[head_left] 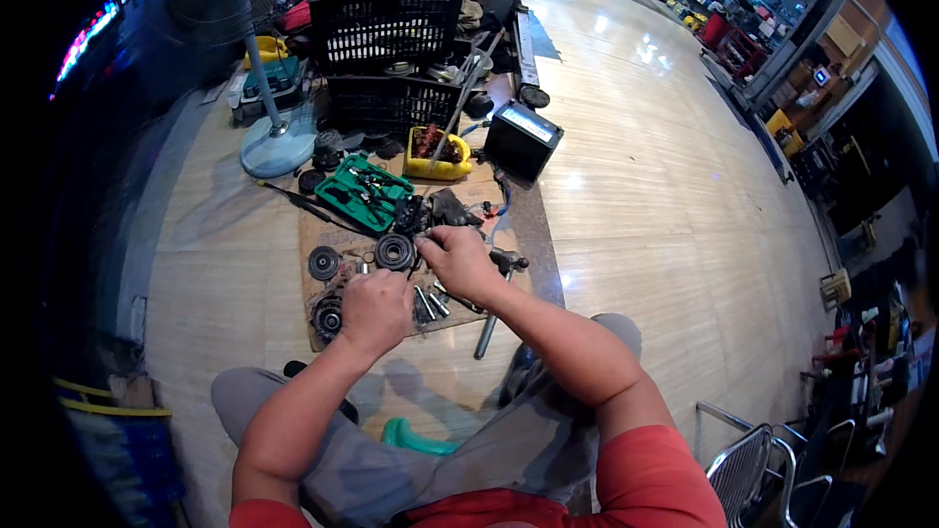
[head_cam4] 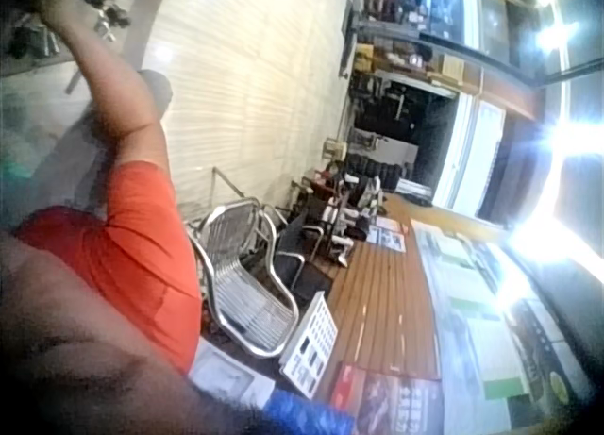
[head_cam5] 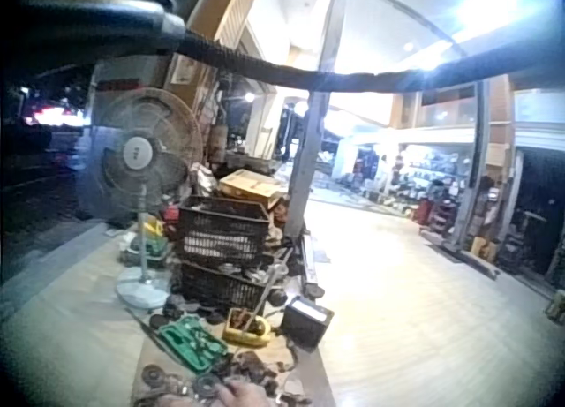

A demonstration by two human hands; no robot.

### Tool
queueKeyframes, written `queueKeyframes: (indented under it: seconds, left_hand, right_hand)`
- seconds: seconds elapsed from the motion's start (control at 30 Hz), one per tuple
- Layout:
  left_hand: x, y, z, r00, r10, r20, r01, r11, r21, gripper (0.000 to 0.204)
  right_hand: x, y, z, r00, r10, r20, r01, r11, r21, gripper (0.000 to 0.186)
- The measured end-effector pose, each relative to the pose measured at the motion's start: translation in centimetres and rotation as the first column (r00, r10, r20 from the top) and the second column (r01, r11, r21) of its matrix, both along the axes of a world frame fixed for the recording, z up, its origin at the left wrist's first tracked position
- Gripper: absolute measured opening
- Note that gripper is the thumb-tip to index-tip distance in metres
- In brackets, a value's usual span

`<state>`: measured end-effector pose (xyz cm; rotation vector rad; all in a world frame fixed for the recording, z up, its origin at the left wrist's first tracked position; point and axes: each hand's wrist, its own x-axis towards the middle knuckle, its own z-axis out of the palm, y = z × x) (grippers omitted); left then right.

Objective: The person fits a bearing and a thin metal ring onto the shaft of a motor rotor by hand while sitting at a workbench.

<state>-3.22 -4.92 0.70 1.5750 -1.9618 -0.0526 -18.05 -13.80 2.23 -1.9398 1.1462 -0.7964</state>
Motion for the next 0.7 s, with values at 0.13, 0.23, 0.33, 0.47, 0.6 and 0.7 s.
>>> queueKeyframes:
  seconds: [0.13, 0.23, 0.33, 0.47, 0.6, 0.7]
  left_hand:
    - [0.0, -0.1, 1.1, 0.957, 0.072, -0.280, 0.043, 0.922, 0.385, 0.022]
    - [1.5, -0.9, 1.0, 0.713, 0.172, -0.680, 0.366, 0.737, 0.569, 0.026]
    - [2.0, -1.2, 0.7, 0.541, 0.182, -0.821, 0.568, 0.641, 0.516, 0.024]
    - [2.2, -1.1, 0.0, 0.268, 0.428, -0.863, 0.609, 0.619, 0.496, 0.021]
    - [2.8, -1.5, 0.1, 0.117, 0.416, -0.902, 0.577, 0.711, 0.403, 0.023]
    - [3.8, -1.8, 0.1, 0.018, 0.377, -0.926, 0.556, 0.766, 0.323, 0.024]
  right_hand:
    - [-0.7, -0.7, 0.9, 0.995, 0.099, -0.018, -0.099, 0.995, 0.033, 0.027]
    - [-1.0, -1.9, 0.6, 0.978, 0.195, 0.070, -0.204, 0.967, 0.153, 0.029]
    - [-1.4, -2.3, -0.1, 0.968, 0.226, 0.106, -0.218, 0.972, -0.083, 0.029]
    - [-0.1, -1.7, 0.2, 0.962, 0.062, 0.266, -0.171, 0.895, 0.412, 0.031]
    - [0.0, -1.2, -1.2, 0.889, -0.074, 0.452, -0.223, 0.793, 0.567, 0.032]
    - [0.4, -0.7, -2.0, 0.855, -0.074, 0.514, -0.340, 0.667, 0.663, 0.036]
